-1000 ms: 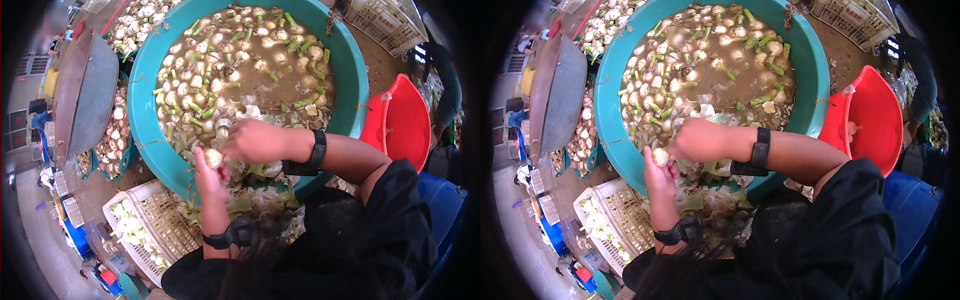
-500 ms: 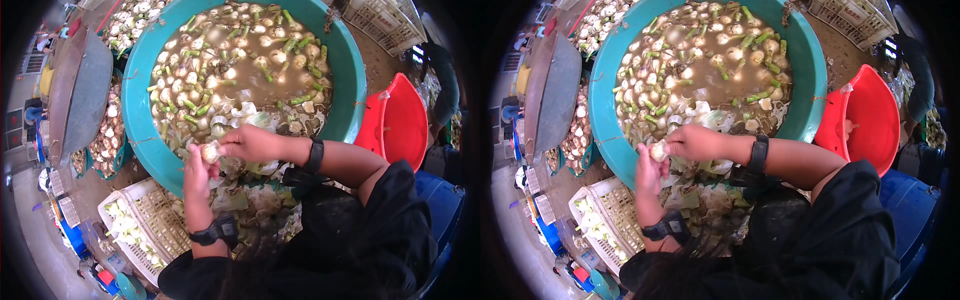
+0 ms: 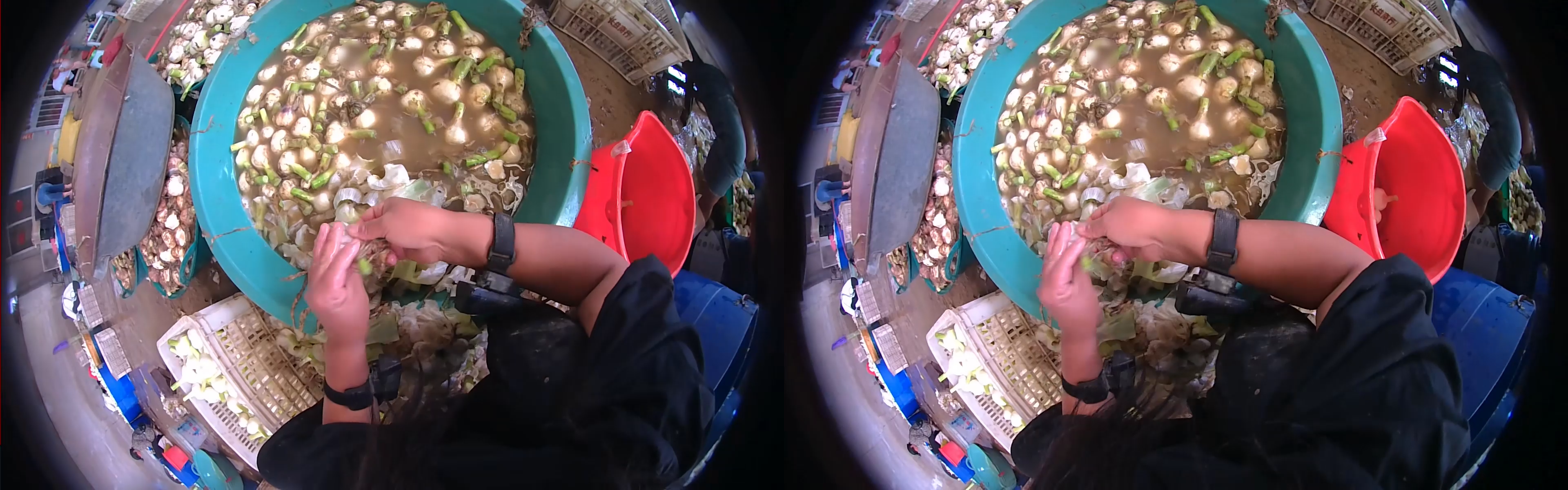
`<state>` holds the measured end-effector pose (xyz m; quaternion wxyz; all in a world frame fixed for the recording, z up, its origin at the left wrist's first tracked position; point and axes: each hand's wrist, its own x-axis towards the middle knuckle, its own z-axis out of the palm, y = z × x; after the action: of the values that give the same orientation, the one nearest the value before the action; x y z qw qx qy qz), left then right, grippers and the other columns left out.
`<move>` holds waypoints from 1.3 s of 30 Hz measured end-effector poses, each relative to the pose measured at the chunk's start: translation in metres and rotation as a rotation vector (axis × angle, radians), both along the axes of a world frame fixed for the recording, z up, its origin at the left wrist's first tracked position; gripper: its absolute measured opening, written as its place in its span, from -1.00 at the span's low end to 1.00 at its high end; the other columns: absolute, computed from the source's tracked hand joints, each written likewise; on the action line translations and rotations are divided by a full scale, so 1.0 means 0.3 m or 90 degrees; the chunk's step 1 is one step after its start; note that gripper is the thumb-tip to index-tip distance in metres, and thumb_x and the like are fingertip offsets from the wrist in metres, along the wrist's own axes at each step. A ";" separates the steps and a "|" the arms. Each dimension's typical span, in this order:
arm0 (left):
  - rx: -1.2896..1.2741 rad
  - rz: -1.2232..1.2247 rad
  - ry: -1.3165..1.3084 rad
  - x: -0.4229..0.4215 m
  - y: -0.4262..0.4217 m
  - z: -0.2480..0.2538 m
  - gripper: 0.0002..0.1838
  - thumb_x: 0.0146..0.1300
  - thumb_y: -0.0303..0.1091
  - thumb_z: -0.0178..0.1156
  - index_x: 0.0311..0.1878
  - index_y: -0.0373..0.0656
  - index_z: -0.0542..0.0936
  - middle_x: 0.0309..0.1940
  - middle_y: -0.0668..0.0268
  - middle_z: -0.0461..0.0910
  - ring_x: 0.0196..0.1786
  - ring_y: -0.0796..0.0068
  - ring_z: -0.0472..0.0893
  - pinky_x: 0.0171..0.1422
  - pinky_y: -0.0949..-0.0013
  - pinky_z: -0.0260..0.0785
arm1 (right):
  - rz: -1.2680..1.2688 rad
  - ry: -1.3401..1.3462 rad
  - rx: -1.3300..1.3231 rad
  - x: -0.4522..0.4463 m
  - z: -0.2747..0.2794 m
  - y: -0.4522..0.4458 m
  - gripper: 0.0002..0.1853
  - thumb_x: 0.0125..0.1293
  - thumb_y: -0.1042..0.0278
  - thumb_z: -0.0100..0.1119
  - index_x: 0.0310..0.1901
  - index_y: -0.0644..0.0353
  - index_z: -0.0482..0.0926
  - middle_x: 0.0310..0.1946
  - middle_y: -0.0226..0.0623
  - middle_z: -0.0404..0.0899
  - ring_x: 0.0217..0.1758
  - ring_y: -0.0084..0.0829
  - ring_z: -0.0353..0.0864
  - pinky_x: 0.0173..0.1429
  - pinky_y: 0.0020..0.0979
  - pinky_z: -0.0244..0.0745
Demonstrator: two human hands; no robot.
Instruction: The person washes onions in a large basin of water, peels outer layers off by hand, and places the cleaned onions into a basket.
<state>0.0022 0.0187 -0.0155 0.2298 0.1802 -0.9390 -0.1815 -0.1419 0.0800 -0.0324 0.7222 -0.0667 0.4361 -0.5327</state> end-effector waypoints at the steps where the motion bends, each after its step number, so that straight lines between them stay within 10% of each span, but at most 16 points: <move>1: 0.265 0.068 0.150 0.001 0.016 -0.012 -0.73 0.03 -0.68 0.10 -0.15 -0.30 0.53 0.03 0.09 0.47 0.09 0.10 0.47 0.18 0.17 0.31 | -0.050 -0.100 -0.046 -0.001 0.009 0.001 -0.82 0.22 0.25 0.11 -0.35 0.20 0.49 -0.53 -0.47 0.42 -0.57 -0.59 0.34 -0.53 -0.57 0.29; 6: 0.984 0.255 0.652 -0.025 0.018 0.026 -0.75 0.21 -0.53 0.05 -0.03 -0.23 0.42 0.13 0.05 0.35 0.12 0.27 0.42 0.18 0.23 0.32 | 0.031 -0.250 -0.278 -0.080 -0.056 0.054 -0.85 0.28 0.27 0.04 -0.26 0.14 0.48 -0.50 -0.48 0.45 -0.51 -0.62 0.40 -0.45 -0.61 0.32; 8: 0.999 0.276 0.724 0.006 -0.015 0.019 -0.72 0.18 -0.56 0.07 -0.02 -0.24 0.38 0.06 0.09 0.40 0.06 0.29 0.46 0.13 0.26 0.37 | 0.347 0.170 -0.293 -0.107 -0.018 0.083 -0.81 0.29 0.24 0.02 -0.22 0.18 0.49 -0.45 -0.48 0.50 -0.43 -0.56 0.47 -0.36 -0.50 0.41; 10: 0.749 0.395 0.565 0.023 -0.027 0.018 -0.71 0.12 -0.58 0.14 -0.07 -0.25 0.40 -0.06 0.18 0.47 -0.05 0.33 0.51 0.03 0.34 0.44 | 0.474 0.862 -0.310 -0.082 0.048 0.111 -0.64 0.20 0.05 0.08 -0.12 0.16 0.49 -0.40 -0.19 0.59 -0.36 -0.19 0.56 -0.24 -0.28 0.46; 12: 0.645 0.341 0.523 0.045 -0.027 0.002 -0.77 0.03 -0.62 0.21 -0.20 -0.25 0.47 -0.21 0.24 0.50 -0.18 0.39 0.53 -0.12 0.44 0.45 | 0.304 0.903 -0.208 -0.050 0.055 0.074 -0.67 0.11 0.10 0.10 -0.28 0.22 0.56 -0.49 -0.07 0.54 -0.42 -0.06 0.53 -0.30 -0.23 0.43; 14: 0.090 0.251 0.203 0.048 -0.005 0.049 -0.80 -0.07 -0.67 0.27 -0.36 -0.23 0.52 -0.33 0.24 0.49 -0.31 0.37 0.52 -0.25 0.43 0.41 | 0.228 0.845 -0.247 -0.049 0.127 0.034 -0.70 0.12 0.15 0.10 -0.30 0.24 0.56 -0.53 -0.06 0.52 -0.46 -0.08 0.52 -0.32 -0.23 0.41; 19: -0.144 0.137 0.195 0.013 0.017 0.070 -0.75 -0.15 -0.70 0.30 -0.38 -0.25 0.50 -0.36 0.22 0.49 -0.33 0.38 0.51 -0.31 0.43 0.40 | 0.050 0.671 -0.314 -0.009 0.108 -0.023 -0.76 0.09 0.26 0.08 -0.49 0.29 0.52 -0.59 -0.04 0.47 -0.51 -0.11 0.51 -0.38 -0.23 0.37; 22: 0.040 0.286 0.268 -0.013 0.048 0.059 -0.85 -0.01 -0.59 0.26 -0.36 -0.23 0.49 -0.35 0.25 0.49 -0.29 0.38 0.53 -0.26 0.42 0.43 | 0.112 0.681 -0.260 -0.017 0.060 -0.009 -0.78 0.06 0.28 0.09 -0.53 0.29 0.53 -0.59 -0.06 0.49 -0.52 -0.14 0.51 -0.39 -0.27 0.41; 24: 0.679 0.418 0.617 -0.039 0.041 0.076 -0.94 0.15 -0.47 0.15 -0.32 -0.22 0.49 -0.34 0.26 0.50 -0.24 0.39 0.55 -0.22 0.42 0.46 | 0.374 0.948 -0.104 -0.019 -0.001 0.023 -0.73 0.12 0.24 0.07 -0.54 0.29 0.54 -0.61 -0.12 0.52 -0.56 -0.18 0.52 -0.39 -0.30 0.45; 27: 0.805 0.503 0.614 -0.022 0.007 0.083 -0.91 0.23 -0.40 0.04 -0.29 -0.20 0.48 -0.36 0.28 0.51 -0.26 0.48 0.55 -0.23 0.46 0.44 | 0.476 1.064 -0.036 -0.054 0.047 0.048 -0.66 0.22 0.14 0.00 -0.44 0.29 0.54 -0.59 -0.19 0.54 -0.56 -0.27 0.54 -0.40 -0.30 0.48; 28: 0.834 0.505 0.595 -0.019 0.009 0.075 -0.90 0.23 -0.40 0.04 -0.27 -0.21 0.48 -0.37 0.29 0.50 -0.29 0.53 0.54 -0.25 0.48 0.43 | 0.479 1.065 -0.032 -0.041 0.032 0.036 -0.66 0.22 0.14 0.00 -0.44 0.29 0.54 -0.59 -0.19 0.54 -0.56 -0.27 0.54 -0.40 -0.30 0.48; 30: 0.815 0.483 0.496 -0.046 0.037 0.075 -0.88 0.24 -0.39 0.03 -0.25 -0.22 0.47 -0.38 0.30 0.50 -0.31 0.55 0.52 -0.26 0.49 0.42 | -0.233 0.788 -0.317 -0.009 -0.021 -0.006 -0.62 0.31 0.07 -0.13 -0.36 0.25 0.50 -0.57 -0.28 0.54 -0.54 -0.37 0.56 -0.46 -0.35 0.48; 31: 0.786 0.458 0.398 -0.064 0.057 0.072 -0.86 0.25 -0.38 0.02 -0.22 -0.23 0.47 -0.40 0.32 0.50 -0.33 0.58 0.50 -0.28 0.49 0.41 | -0.233 0.804 -0.306 -0.018 -0.024 -0.009 -0.62 0.31 0.07 -0.13 -0.36 0.25 0.50 -0.57 -0.28 0.54 -0.54 -0.37 0.56 -0.46 -0.35 0.48; 33: 0.761 0.372 0.486 -0.072 0.081 0.057 -0.85 0.26 -0.37 0.01 -0.21 -0.24 0.47 -0.41 0.32 0.49 -0.34 0.59 0.48 -0.27 0.49 0.41 | 0.012 -0.077 -0.035 -0.049 -0.033 -0.009 -0.64 0.34 0.07 -0.18 -0.25 0.22 0.48 -0.47 -0.30 0.55 -0.46 -0.45 0.57 -0.42 -0.40 0.52; 36: 0.745 0.307 0.605 -0.038 0.051 0.076 -0.83 0.29 -0.36 -0.03 -0.20 -0.26 0.45 -0.42 0.31 0.46 -0.35 0.62 0.45 -0.21 0.46 0.40 | -0.046 -0.311 -0.246 -0.198 -0.129 0.021 -0.63 0.36 0.09 -0.21 -0.28 0.23 0.49 -0.43 -0.31 0.55 -0.42 -0.41 0.57 -0.35 -0.41 0.55; 39: 0.776 0.341 0.605 -0.059 0.051 0.080 -0.84 0.29 -0.40 -0.05 -0.17 -0.28 0.42 -0.42 0.29 0.45 -0.39 0.60 0.44 -0.24 0.46 0.40 | -0.045 -0.008 -0.177 -0.160 0.063 0.038 -0.56 0.34 -0.01 -0.19 -0.02 0.20 0.42 -0.23 -0.24 0.52 -0.23 -0.40 0.54 -0.28 -0.39 0.56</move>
<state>-0.0156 0.0341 0.0086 0.5005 0.3958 -0.4028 -0.6562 -0.1899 0.0914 -0.0136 0.6896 -0.1473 0.3555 -0.6136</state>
